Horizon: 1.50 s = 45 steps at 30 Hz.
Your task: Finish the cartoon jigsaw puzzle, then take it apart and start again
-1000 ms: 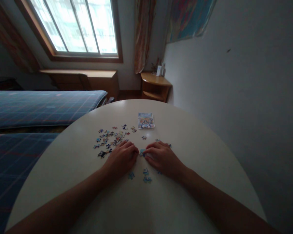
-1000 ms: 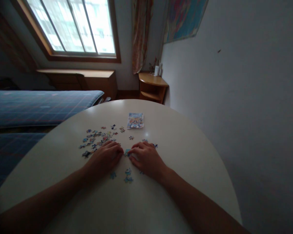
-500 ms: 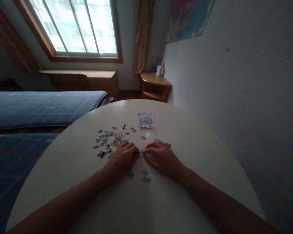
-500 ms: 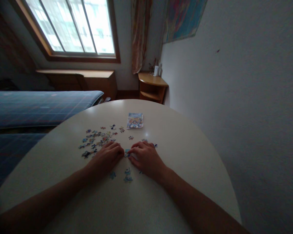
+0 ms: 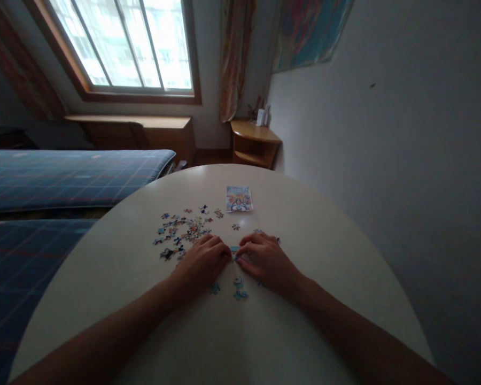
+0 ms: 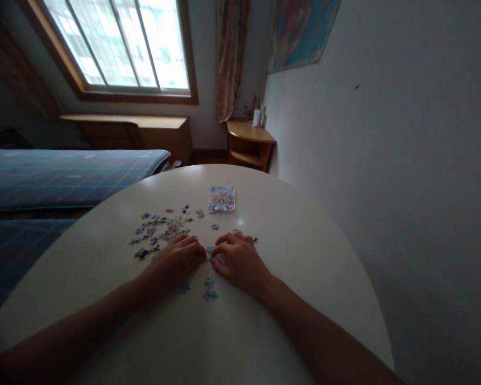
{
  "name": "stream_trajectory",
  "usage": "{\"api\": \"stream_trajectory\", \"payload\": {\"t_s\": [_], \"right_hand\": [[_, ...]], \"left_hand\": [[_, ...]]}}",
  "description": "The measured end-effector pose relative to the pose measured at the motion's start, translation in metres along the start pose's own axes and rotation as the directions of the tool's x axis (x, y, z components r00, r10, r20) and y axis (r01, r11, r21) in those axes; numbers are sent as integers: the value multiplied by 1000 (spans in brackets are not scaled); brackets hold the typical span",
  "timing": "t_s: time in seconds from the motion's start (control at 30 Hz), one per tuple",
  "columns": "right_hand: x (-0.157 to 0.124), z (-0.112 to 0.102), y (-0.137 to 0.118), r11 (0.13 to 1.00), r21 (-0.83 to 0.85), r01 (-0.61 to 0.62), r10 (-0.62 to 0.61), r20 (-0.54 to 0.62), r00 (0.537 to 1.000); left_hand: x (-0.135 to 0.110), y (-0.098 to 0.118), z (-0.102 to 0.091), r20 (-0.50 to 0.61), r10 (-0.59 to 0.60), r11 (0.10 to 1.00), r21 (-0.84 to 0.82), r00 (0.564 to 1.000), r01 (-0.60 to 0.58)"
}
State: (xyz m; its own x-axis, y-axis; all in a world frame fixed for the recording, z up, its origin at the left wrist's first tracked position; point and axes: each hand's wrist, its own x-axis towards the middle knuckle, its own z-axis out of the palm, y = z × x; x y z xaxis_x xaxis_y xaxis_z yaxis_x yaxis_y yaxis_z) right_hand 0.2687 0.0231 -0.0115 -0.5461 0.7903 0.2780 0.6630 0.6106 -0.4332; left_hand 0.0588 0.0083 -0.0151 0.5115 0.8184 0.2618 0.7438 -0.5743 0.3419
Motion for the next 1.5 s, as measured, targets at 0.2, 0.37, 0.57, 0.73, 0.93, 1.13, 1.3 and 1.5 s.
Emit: {"api": "stream_trajectory", "payload": {"t_s": [0.2,0.37,0.57,0.73,0.93,1.13,1.3,1.5], "right_hand": [[-1,1,0,998,70,8,-9,8,1000],[-2,2,-1,997,76,8,-9,5,1000],[-2,0,-4,1000,26,13,-13,5,1000],[-2,1,-3,1000,8,29,-30,7,1000],[-3,3,-3,996,85,27,-23,-44,999],[0,-6,-8,880,453,-144,163,-5,987],[2,-8,-11,663,717,-217,273,39,961],[1,-6,-12,689,702,-178,234,18,972]], "left_hand": [[0,0,1,8,11,1000,-26,1000,-11],[-1,0,1,8,3,1000,-30,1000,-3],[-1,3,1,-20,5,1000,-27,1000,-5],[-2,0,4,-14,8,999,-38,1000,-8],[-2,1,7,-52,26,989,-145,998,-33],[-5,9,8,-154,-193,934,-330,969,134],[-5,15,13,-164,-244,854,-503,956,132],[-1,18,14,-148,-325,796,-576,934,186]]}}
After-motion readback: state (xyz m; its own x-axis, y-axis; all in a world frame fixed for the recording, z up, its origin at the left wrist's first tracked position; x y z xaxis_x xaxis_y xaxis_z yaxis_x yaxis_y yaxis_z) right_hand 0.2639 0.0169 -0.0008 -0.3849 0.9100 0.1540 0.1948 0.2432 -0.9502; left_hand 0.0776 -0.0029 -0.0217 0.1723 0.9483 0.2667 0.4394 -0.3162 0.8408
